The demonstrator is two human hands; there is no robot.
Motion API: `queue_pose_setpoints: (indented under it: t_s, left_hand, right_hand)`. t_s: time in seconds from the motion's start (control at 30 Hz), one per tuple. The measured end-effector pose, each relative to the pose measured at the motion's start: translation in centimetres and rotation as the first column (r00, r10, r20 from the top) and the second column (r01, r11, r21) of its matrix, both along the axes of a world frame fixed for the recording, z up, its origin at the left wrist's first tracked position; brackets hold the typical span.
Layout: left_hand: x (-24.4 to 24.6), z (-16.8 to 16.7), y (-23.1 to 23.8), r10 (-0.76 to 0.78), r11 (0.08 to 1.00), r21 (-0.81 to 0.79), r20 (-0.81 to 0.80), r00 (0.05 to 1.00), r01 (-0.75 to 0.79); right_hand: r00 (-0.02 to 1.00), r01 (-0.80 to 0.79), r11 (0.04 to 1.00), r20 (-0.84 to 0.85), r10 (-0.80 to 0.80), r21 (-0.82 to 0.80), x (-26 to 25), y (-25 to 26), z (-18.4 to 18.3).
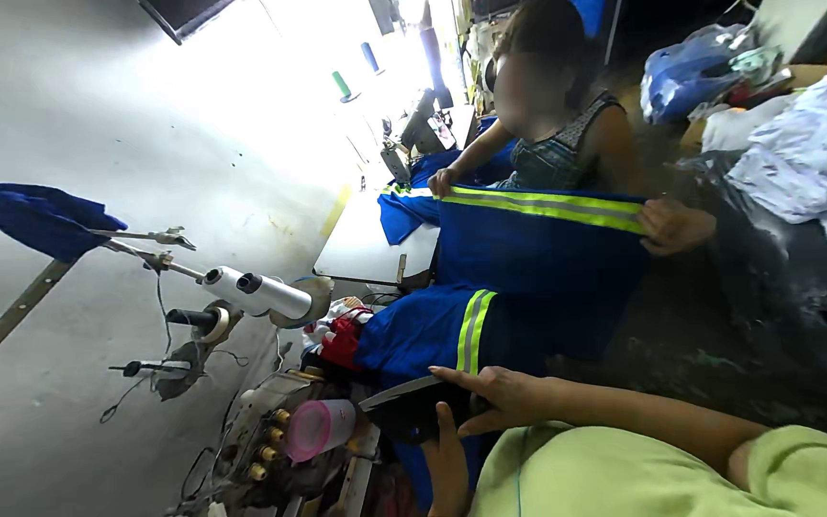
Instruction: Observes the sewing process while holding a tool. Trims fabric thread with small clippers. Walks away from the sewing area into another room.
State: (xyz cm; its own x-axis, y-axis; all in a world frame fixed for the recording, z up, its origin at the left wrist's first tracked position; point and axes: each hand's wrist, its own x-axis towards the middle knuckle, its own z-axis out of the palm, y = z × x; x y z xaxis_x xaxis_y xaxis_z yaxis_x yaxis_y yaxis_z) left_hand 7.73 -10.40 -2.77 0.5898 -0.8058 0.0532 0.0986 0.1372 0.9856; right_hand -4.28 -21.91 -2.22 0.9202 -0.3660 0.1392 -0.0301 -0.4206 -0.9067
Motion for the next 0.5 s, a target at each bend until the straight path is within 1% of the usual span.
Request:
queue_pose_setpoints:
  t_s: [0.1, 0.3, 0.4, 0.5]
  left_hand:
    - [0.11, 0.08, 0.28, -0.033, 0.999, -0.027, 0.024, 0.999, 0.034]
    - [0.71, -0.04, 0.59, -0.088, 0.995, -0.044, 0.049, 0.995, 0.09]
    - [0.78, -0.11, 0.42, -0.065, 0.998, -0.005, 0.046, 0.997, 0.065]
    - [0.62, -0.14, 0.16, -0.035, 0.999, 0.015, 0.057, 0.998, 0.034]
  right_hand:
    - [1.0, -0.013, 1.0, -0.014, 0.013, 0.025, 0.17, 0.09, -0.13]
    - [0.996, -0.064, 0.997, 0.072, 0.06, 0.053, 0.56, 0.04, -0.61]
    - [0.997, -0.073, 0.995, 0.028, 0.071, 0.067, 0.39, -0.09, -0.19]
    - [0.999, -0.044, 0.996, -0.007, 0.044, 0.077, 0.24, -0.05, -0.1]
